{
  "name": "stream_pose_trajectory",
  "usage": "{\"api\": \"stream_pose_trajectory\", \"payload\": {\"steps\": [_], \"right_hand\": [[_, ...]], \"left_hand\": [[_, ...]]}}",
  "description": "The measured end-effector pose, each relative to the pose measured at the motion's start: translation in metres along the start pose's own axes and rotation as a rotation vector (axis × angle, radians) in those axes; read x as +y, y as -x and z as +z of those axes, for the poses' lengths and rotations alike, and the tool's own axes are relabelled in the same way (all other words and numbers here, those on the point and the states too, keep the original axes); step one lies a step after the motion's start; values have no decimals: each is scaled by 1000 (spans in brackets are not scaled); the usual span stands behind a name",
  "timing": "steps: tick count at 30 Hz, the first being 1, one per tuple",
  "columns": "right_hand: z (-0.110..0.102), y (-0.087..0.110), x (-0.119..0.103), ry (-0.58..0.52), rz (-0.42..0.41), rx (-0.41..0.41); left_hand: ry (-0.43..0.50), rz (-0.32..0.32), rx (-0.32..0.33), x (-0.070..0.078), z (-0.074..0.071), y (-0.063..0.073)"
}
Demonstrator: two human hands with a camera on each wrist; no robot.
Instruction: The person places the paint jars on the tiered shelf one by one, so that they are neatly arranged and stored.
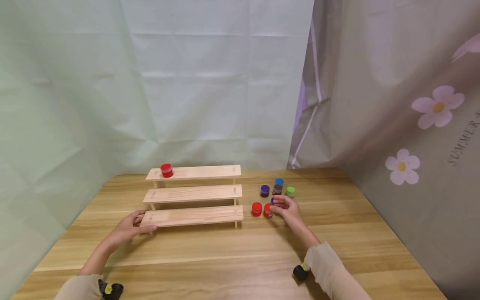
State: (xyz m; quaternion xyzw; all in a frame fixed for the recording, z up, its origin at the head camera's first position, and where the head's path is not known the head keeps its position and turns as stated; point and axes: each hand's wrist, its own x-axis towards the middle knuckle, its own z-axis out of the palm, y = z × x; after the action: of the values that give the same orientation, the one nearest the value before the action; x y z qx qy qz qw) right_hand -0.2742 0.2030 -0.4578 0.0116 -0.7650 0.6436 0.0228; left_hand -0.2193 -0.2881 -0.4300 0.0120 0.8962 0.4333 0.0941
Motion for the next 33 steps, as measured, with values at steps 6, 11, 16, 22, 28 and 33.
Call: {"api": "stream_pose_trajectory", "payload": {"steps": [6, 11, 16, 22, 28, 33], "right_hand": [[-1, 1, 7, 15, 41, 9], [0, 1, 9, 17, 28, 1], [1, 2, 9, 15, 32, -10], [1, 2, 10, 55, 21, -30], [2, -1, 13, 90, 33, -35], [4, -2, 15, 107, 59, -43]], "left_hand": [[2, 3, 3, 0, 0, 0], [-2, -3, 7, 1, 0, 1], [-3, -8, 9, 1, 0, 1], [-1, -7, 8, 0, 0, 0], [-3, -11, 7, 1, 0, 0], [-14, -17, 5, 2, 0, -1]]}}
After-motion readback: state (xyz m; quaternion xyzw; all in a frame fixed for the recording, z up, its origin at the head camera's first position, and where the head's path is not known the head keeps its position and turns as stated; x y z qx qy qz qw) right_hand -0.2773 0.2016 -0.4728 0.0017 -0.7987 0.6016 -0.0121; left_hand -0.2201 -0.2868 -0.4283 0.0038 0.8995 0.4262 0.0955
